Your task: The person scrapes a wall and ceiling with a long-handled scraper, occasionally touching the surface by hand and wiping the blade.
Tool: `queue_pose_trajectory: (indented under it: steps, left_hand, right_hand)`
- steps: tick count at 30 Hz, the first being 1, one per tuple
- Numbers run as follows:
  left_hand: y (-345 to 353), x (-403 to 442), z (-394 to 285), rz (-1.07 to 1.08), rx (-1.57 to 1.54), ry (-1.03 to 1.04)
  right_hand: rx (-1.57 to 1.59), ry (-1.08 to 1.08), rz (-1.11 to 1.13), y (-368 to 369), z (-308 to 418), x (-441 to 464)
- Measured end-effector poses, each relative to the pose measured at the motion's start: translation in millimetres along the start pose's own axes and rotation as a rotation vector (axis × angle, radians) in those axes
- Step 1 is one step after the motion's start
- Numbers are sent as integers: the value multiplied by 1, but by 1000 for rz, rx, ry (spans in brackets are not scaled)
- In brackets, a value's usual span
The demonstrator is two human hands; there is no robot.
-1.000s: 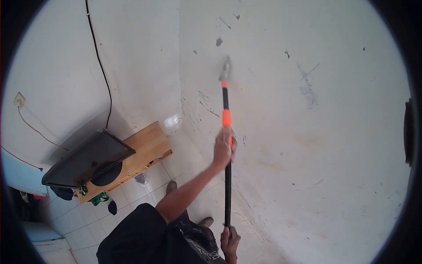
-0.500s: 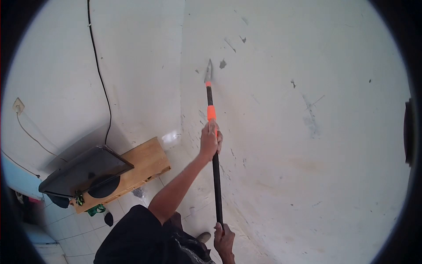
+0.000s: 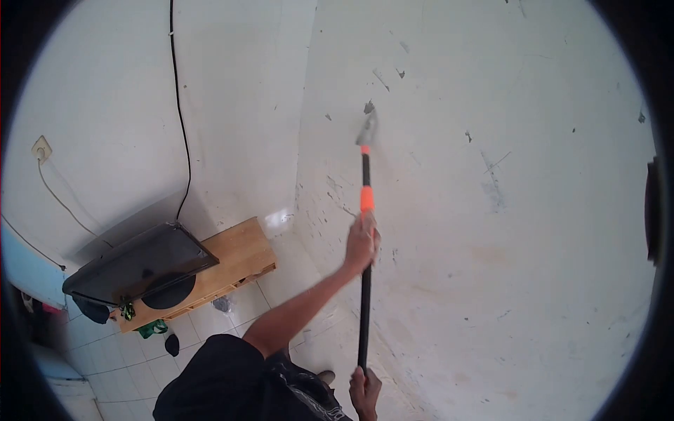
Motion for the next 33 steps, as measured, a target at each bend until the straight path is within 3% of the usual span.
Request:
queue_pose_trajectory:
  steps: [5, 7, 13, 16, 18, 20, 22, 24, 27, 30, 31, 32, 33]
  left_hand:
    - [6, -37, 0, 78, -29, -44]
    - [-1, -23, -7, 64, -12, -32]
    - [-20, 57, -28, 57, 82, 99]
    - [-33, 59, -41, 79, 127, 28]
    - [-36, 60, -42, 91, 96, 24]
    - [-35, 60, -41, 100, 70, 28]
    - [-22, 61, -27, 70, 24, 78]
    - [-15, 55, -20, 55, 28, 77]
    - [-12, 40, -17, 25, 11, 65]
    - [-20, 17, 4, 42, 24, 38]
    - [-23, 14, 7, 47, 30, 31]
    - [-23, 15, 10, 55, 36, 22]
    - [-23, 24, 14, -3, 51, 58]
  right_hand:
    - [37, 41, -93, -1, -20, -26]
    - [131, 122, -120, 22, -1, -23]
    - [-126, 12, -59, 76, 24, 37]
    - [-217, 9, -100, 110, -72, 25]
    - [-172, 37, -158, 123, -84, 11]
    - [-381, -383, -267, 121, -88, 19]
    - [-56, -177, -93, 86, -4, 47]
    - [-113, -150, -53, 61, 18, 49]
    - [-116, -79, -66, 46, 13, 31]
    - [-79, -99, -101, 44, -41, 7]
    - [-458, -819, -387, 49, -9, -5]
    - [-459, -827, -390, 52, -1, -2]
    - [-299, -292, -178, 54, -5, 6]
Point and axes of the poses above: each hand's wrist, its own x-axis towards the middle knuckle, its own y-axis out of the palm, z = x × y, the point moved 2 cm from there along x, towards the middle knuckle, and after that the axes turned 11 degrees about -z, right-handed, at the moved point
